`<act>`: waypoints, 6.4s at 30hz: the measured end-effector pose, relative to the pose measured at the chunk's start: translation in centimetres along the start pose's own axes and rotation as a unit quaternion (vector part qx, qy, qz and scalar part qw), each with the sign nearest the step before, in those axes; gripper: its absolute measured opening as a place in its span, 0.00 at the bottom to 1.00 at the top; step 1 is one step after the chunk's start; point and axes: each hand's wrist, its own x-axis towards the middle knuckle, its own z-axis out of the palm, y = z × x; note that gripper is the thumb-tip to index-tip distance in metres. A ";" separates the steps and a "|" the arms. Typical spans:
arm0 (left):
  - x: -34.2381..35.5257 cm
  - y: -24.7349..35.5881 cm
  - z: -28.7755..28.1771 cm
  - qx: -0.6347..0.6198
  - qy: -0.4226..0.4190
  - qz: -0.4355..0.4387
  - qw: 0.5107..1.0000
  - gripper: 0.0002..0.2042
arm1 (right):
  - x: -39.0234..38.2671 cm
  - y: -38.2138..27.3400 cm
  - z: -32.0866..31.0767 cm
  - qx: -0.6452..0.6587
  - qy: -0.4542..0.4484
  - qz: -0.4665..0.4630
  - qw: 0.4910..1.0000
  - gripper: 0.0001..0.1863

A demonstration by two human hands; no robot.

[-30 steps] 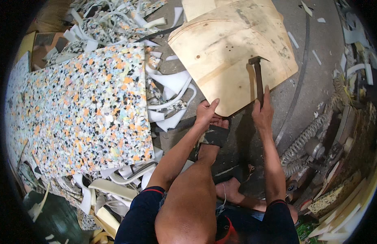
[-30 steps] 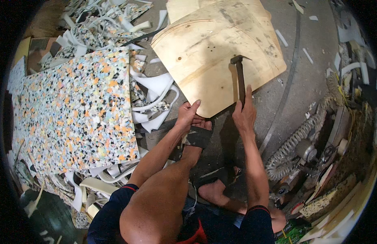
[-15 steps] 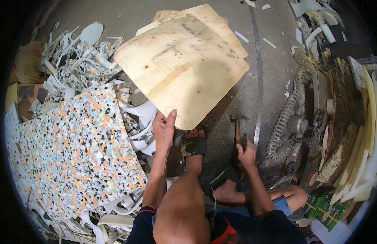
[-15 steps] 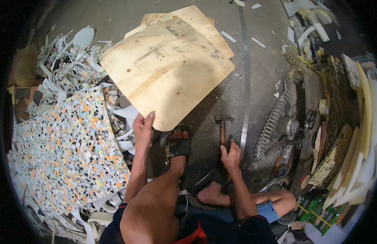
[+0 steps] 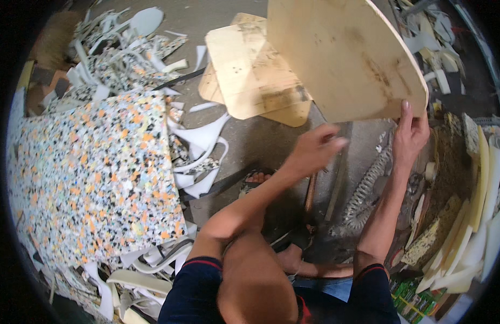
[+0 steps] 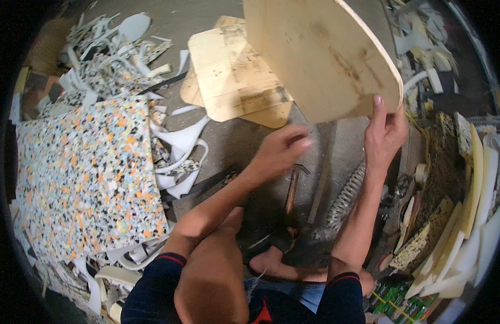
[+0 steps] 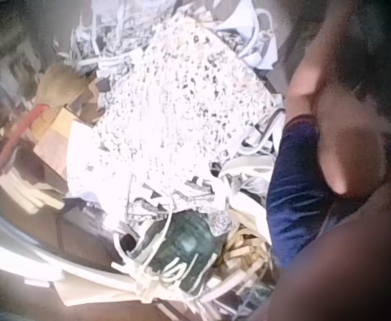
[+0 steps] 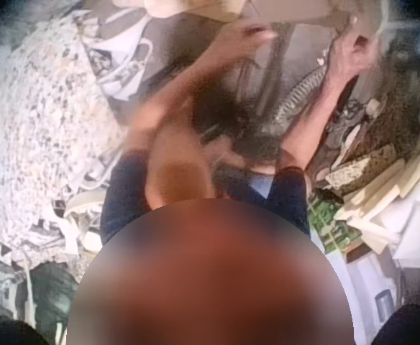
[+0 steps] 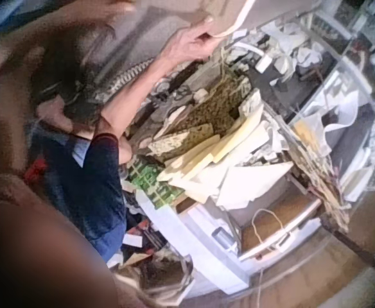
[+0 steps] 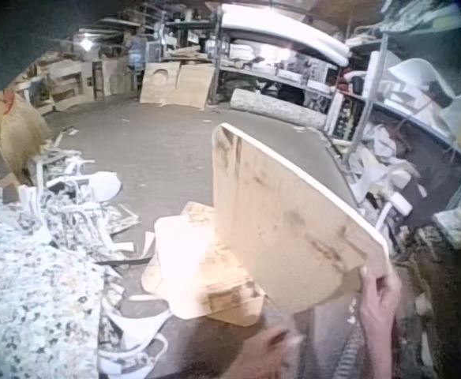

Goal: The person uses a hammer and chisel to cut a speckled composite sheet placed on a wooden board. They trace a curved outline with a pen, then repeatedly strike the chisel along the marked line to separate the material.

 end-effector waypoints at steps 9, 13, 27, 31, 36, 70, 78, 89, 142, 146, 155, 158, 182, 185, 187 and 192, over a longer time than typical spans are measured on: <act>-5.9 -14.7 -9.4 -0.098 0.237 -0.222 0.941 0.18 | 5.3 3.3 -2.2 0.065 -0.032 0.107 0.992 0.15; -6.7 -14.4 -9.6 -0.072 0.233 -0.258 0.935 0.18 | 6.3 4.8 -2.9 0.022 -0.043 0.117 0.992 0.18; -24.4 -9.6 -9.7 0.161 0.308 -0.227 0.910 0.14 | 8.1 4.7 3.8 -0.006 0.013 0.106 0.994 0.34; -32.1 -7.4 -11.4 0.079 0.479 -0.241 0.840 0.13 | 9.2 2.2 6.2 -0.146 -0.028 0.055 0.987 0.33; -44.1 -2.5 -19.3 0.268 0.752 -0.184 0.574 0.22 | 5.7 1.2 4.9 0.099 -0.078 0.165 0.978 0.33; -43.8 16.0 -31.0 -0.307 0.675 0.169 0.649 0.29 | -12.5 11.4 -25.3 -0.217 0.026 0.211 0.953 0.22; -44.4 9.0 -31.9 -0.357 0.636 0.208 0.651 0.19 | -12.2 8.5 -23.7 -0.220 0.030 0.236 0.946 0.23; -33.4 31.6 -27.6 -0.116 0.404 0.359 0.833 0.25 | -13.6 3.2 -22.5 -0.206 0.051 0.193 0.958 0.20; 12.7 -11.9 -12.3 0.490 -0.009 0.221 0.843 0.17 | 1.2 3.7 -22.8 -0.136 0.042 0.556 0.819 0.35; 11.8 -11.5 -14.7 0.504 0.030 0.372 0.779 0.23 | 2.2 4.5 -23.5 -0.150 -0.017 0.551 0.821 0.32; 16.9 -15.5 -20.2 0.664 -0.105 0.152 0.725 0.48 | 2.3 0.6 -22.7 -0.188 -0.013 0.455 0.870 0.18; 17.7 -16.6 -19.6 0.708 -0.101 0.186 0.673 0.41 | 3.1 -1.0 -22.2 -0.197 0.039 0.431 0.880 0.17; 0.7 -14.4 -20.7 0.079 0.344 -0.065 0.933 0.14 | -5.0 17.0 16.4 -0.278 -0.324 -0.301 0.852 0.38; 0.5 -13.1 -25.2 0.025 0.433 -0.126 0.892 0.19 | -9.0 20.9 18.7 -0.327 -0.433 -0.191 0.818 0.42; 2.4 -12.8 -26.0 0.118 0.397 -0.154 0.897 0.23 | -8.5 22.0 17.0 -0.328 -0.438 -0.149 0.824 0.46; 9.6 -14.0 -24.7 0.090 0.343 -0.150 0.923 0.25 | -3.8 23.4 12.5 -0.301 -0.422 0.076 0.851 0.54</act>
